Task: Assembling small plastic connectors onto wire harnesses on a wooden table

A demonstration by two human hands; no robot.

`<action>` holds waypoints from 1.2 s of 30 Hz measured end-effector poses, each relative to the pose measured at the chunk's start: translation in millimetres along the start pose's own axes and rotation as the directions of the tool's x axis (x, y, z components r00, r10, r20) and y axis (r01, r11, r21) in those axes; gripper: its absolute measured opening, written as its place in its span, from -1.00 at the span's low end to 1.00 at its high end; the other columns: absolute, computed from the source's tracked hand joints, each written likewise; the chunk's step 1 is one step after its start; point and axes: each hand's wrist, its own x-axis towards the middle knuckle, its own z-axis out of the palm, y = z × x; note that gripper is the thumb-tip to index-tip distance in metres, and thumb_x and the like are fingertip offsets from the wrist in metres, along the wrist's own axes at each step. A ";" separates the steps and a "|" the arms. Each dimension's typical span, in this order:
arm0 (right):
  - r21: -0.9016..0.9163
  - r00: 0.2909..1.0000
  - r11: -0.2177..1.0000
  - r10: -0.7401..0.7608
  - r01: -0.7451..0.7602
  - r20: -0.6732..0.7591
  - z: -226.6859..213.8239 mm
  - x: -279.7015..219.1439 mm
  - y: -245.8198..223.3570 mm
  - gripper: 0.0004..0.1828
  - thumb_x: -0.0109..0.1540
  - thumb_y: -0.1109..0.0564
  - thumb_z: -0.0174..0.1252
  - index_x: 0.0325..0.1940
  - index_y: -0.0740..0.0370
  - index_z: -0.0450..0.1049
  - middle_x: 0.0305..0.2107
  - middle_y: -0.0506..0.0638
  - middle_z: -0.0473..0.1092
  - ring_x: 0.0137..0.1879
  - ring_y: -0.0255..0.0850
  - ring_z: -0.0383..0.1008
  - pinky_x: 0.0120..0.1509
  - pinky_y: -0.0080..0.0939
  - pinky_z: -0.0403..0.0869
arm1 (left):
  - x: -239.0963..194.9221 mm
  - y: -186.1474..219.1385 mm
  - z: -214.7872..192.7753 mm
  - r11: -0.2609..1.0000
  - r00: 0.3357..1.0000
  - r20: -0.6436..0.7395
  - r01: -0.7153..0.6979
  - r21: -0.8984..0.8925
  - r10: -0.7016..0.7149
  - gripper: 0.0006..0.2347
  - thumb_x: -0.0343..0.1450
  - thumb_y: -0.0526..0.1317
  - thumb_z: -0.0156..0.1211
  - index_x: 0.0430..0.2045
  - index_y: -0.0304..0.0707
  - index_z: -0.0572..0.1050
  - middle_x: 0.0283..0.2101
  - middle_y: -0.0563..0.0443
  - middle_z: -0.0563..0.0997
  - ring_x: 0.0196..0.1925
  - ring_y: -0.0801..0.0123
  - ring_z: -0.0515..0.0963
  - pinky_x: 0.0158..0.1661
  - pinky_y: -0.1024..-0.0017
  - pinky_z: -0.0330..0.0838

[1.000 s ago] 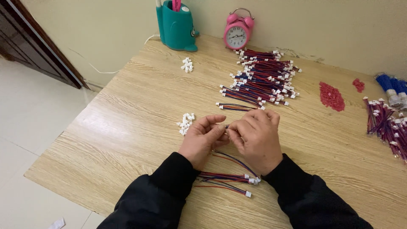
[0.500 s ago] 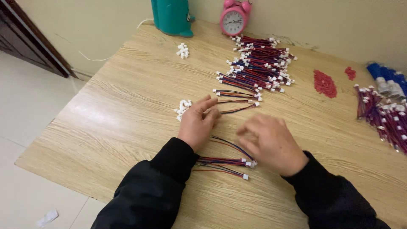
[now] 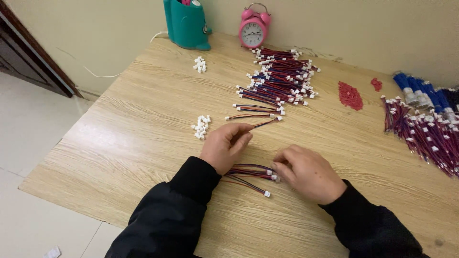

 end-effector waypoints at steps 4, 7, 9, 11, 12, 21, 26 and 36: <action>-0.002 0.999 1.000 -0.031 0.031 0.016 3.8 -12.3 8.8 -0.75 0.17 -0.03 0.16 -0.12 0.06 0.49 -0.26 0.11 0.46 0.00 0.11 0.48 0.05 0.11 0.45 | -0.7 -0.7 2.1 1.000 1.000 0.010 -0.029 0.006 0.029 -0.82 0.38 -0.22 0.20 -0.19 -0.15 0.59 -0.35 -0.10 0.66 -0.22 0.10 0.67 -0.20 0.29 0.54; 0.061 1.000 0.998 0.008 -0.009 0.011 8.4 -11.4 10.9 -0.74 0.15 -0.04 0.19 -0.11 0.00 0.50 -0.22 0.01 0.47 0.04 0.02 0.48 0.11 0.01 0.45 | -2.2 -2.0 6.5 0.999 0.998 0.047 -0.032 -0.012 0.032 -0.81 0.38 -0.21 0.19 -0.18 -0.14 0.59 -0.34 -0.05 0.68 -0.19 0.16 0.67 -0.16 0.31 0.53; 0.064 0.999 0.997 0.038 -0.038 -0.004 12.6 -7.9 13.0 -0.77 0.16 -0.07 0.18 -0.13 -0.06 0.50 -0.24 -0.05 0.47 0.03 -0.05 0.49 0.08 -0.04 0.47 | -3.4 -2.2 9.0 0.998 0.996 0.057 -0.069 -0.006 0.069 -0.80 0.35 -0.22 0.22 -0.17 -0.14 0.59 -0.34 -0.07 0.66 -0.18 0.12 0.66 -0.15 0.28 0.52; 0.075 0.999 0.997 0.032 -0.030 -0.025 14.8 -5.9 17.0 -0.80 0.17 -0.06 0.17 -0.17 -0.03 0.51 -0.27 -0.04 0.47 0.00 -0.05 0.50 0.06 -0.05 0.47 | -3.7 1.4 7.2 0.997 0.995 0.059 -0.080 -0.015 0.080 -0.81 0.35 -0.23 0.22 -0.19 -0.17 0.59 -0.36 -0.10 0.66 -0.20 0.08 0.65 -0.16 0.26 0.52; 0.088 0.999 0.996 0.027 -0.023 -0.047 16.5 -5.1 18.9 -0.83 0.18 -0.04 0.16 -0.20 0.00 0.51 -0.30 -0.02 0.47 -0.03 -0.04 0.52 0.04 -0.05 0.48 | -4.2 2.9 6.3 0.996 0.994 0.062 -0.090 -0.023 0.091 -0.81 0.35 -0.25 0.21 -0.20 -0.21 0.58 -0.37 -0.13 0.65 -0.22 0.04 0.65 -0.18 0.24 0.51; 0.475 0.934 0.877 0.224 -0.070 -0.277 10.0 -2.3 16.9 -0.84 0.19 0.11 0.20 -0.17 0.12 0.57 -0.49 0.00 0.60 -0.28 -0.26 0.62 -0.14 -0.23 0.55 | -2.5 24.9 -1.4 0.992 0.991 0.048 -0.124 0.015 0.123 -0.80 0.38 -0.13 0.19 -0.20 -0.16 0.59 -0.38 -0.12 0.65 -0.25 0.06 0.66 -0.22 0.22 0.53; 0.694 0.907 0.712 0.220 0.101 -0.358 13.7 7.6 13.0 -0.85 0.12 0.31 0.25 -0.22 0.34 0.56 -0.56 0.13 0.56 -0.38 -0.23 0.56 -0.23 -0.22 0.53 | -3.8 33.8 -5.0 0.996 0.977 0.200 -0.054 -0.073 0.068 -0.74 0.40 -0.10 0.16 -0.12 -0.23 0.56 -0.31 -0.20 0.65 -0.17 -0.01 0.66 -0.15 0.19 0.52; 0.855 0.930 0.480 0.184 0.197 -0.318 8.9 23.2 -1.8 -0.69 0.09 0.32 0.29 -0.08 0.39 0.51 -0.44 0.09 0.52 -0.30 -0.27 0.50 -0.15 -0.24 0.53 | -6.7 27.7 4.0 0.959 0.968 0.248 0.113 -0.260 -0.047 -0.85 0.40 -0.25 0.18 -0.23 -0.25 0.60 -0.53 -0.03 0.66 -0.47 0.46 0.61 -0.34 0.51 0.52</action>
